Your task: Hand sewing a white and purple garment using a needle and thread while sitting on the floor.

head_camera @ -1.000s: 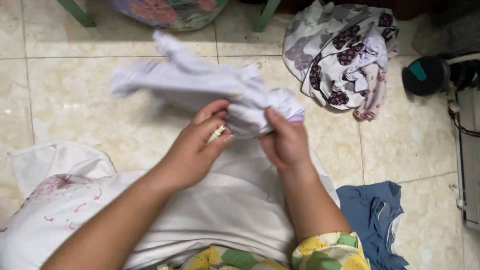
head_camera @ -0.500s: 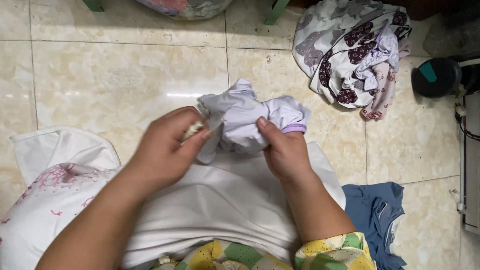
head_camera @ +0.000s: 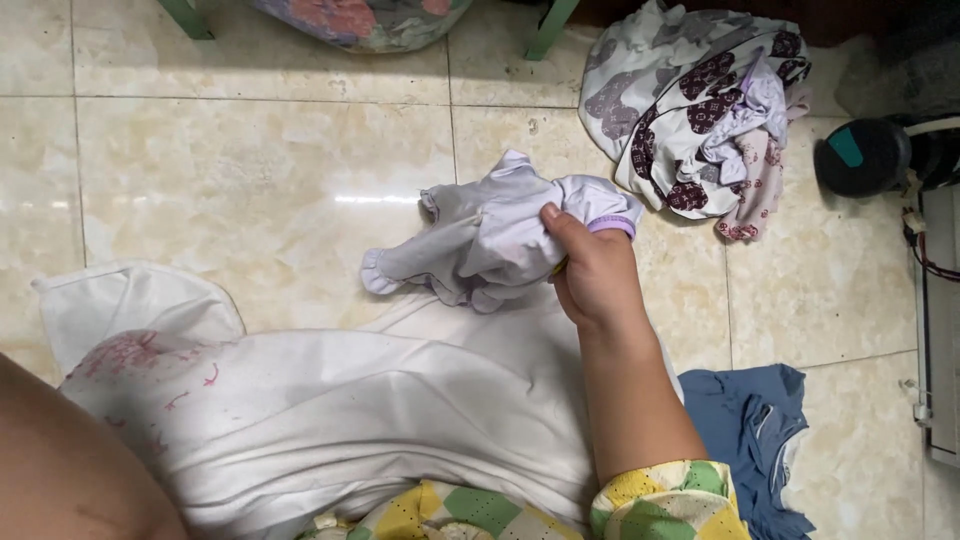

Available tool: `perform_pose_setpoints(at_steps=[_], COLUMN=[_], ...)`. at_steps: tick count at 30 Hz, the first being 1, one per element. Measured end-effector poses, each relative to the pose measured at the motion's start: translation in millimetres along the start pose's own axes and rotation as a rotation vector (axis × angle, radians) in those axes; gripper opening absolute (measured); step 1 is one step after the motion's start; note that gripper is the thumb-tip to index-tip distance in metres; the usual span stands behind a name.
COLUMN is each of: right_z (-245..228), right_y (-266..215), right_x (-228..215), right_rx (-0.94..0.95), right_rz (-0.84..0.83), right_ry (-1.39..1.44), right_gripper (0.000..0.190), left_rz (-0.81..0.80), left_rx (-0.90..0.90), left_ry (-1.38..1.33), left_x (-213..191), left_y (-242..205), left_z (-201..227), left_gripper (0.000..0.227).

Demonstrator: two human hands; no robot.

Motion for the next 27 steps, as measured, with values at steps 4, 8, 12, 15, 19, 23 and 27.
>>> perform_pose_setpoints(at_steps=[4,8,12,15,19,23,27], right_z=[3.7,17.2,26.9,30.9,25.3,21.0,0.7], right_y=[9.0,1.0,-14.1,-16.8,-19.1,-10.6,-12.5], right_x=[-2.0,11.2,14.4,20.1,25.4,10.5,8.3], right_rx=[0.018,0.078,0.125,0.154,0.150,0.125,0.101], right_rz=[0.005,-0.022,-0.107,-0.129,-0.156,-0.114,-0.224], right_ry=[0.042,0.066,0.034,0.071,0.087,0.134,0.181], right_gripper=[0.031,0.030,0.036,0.037,0.035,0.029,0.027], left_rz=[-0.048,-0.054,-0.335,-0.393,-0.376,-0.177,-0.117], left_rx=[-0.080,-0.171,-0.054,-0.042,0.038,0.111,0.358], left_ry=[0.130,0.264,0.307,0.436,0.622,0.703,0.947], left_x=[55.9,119.1,177.5,179.6,159.2,114.0,19.0], left_y=[-1.8,-13.6,-19.6,-27.0,-27.8,-5.3,29.9], left_z=[-22.7,-18.4,-3.0,-16.1,-28.4,-22.2,-52.8], left_gripper=[0.018,0.021,0.036,0.027,0.017,0.018,0.002])
Point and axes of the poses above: each hand's wrist, its own y-axis towards the middle knuckle, its own x-axis out of the palm, z = x × y, the point moved 4 cm from there along y, towards the middle knuckle, and after that the axes turned 15 degrees about x, right-handed, at the moved point
